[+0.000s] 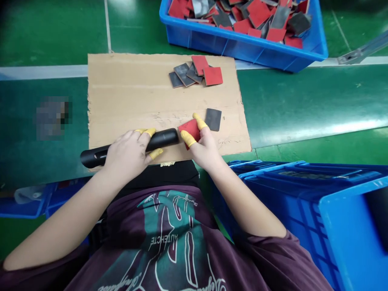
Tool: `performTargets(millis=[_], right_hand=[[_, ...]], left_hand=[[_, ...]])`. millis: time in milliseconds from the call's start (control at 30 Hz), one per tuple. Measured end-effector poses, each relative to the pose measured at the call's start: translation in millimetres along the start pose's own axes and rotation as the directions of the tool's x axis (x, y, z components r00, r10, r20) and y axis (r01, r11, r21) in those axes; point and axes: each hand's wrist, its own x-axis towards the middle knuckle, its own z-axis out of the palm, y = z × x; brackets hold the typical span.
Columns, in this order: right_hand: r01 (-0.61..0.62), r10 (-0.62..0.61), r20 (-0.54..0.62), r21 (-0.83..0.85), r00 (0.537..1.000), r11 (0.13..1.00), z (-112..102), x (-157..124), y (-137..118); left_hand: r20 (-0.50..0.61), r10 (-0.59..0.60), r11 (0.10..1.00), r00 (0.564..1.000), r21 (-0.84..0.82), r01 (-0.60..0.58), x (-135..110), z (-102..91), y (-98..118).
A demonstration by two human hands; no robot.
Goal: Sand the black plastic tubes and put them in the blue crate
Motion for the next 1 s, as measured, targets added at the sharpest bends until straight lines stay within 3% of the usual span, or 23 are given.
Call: performTargets(millis=[100, 200, 300, 467, 600, 767, 1000], right_hand=[[0.104, -0.112, -0.023, -0.223, 0.993, 0.969, 3, 1, 2], [0.207, -0.206, 0.054, -0.468, 0.977, 0.859, -2, -2, -4], [0.253, -0.208, 0.145, -0.581, 0.967, 0.774, -7, -2, -11], [0.311, -0.198, 0.253, -0.576, 0.947, 0.756, 2, 8, -20], [0.276, -0.183, 0.214, -0.586, 0.960, 0.762, 13, 14, -25], [0.293, -0.220, 0.197, -0.541, 0.955, 0.788, 13, 1, -28], [0.281, -0.207, 0.190, -0.657, 0.960, 0.699, 16, 5, -39]], left_hand=[[0.014, -0.026, 1.000, 1.000, -0.017, 0.026, 9, 3.5, 10], [-0.029, -0.047, 0.998, 0.998, -0.049, 0.045, 10, 7.4, 17], [-0.047, -0.068, 0.994, 0.997, -0.085, 0.064, 9, 12.3, 21], [-0.066, -0.063, 0.992, 0.996, -0.113, 0.056, 6, 20.2, 24], [-0.052, -0.075, 0.992, 0.996, -0.103, 0.069, 6, 19.9, 23], [-0.029, -0.087, 0.985, 0.996, -0.149, 0.081, 8, 18.1, 23], [-0.113, -0.058, 0.989, 0.992, -0.143, 0.042, 5, 27.8, 22]])
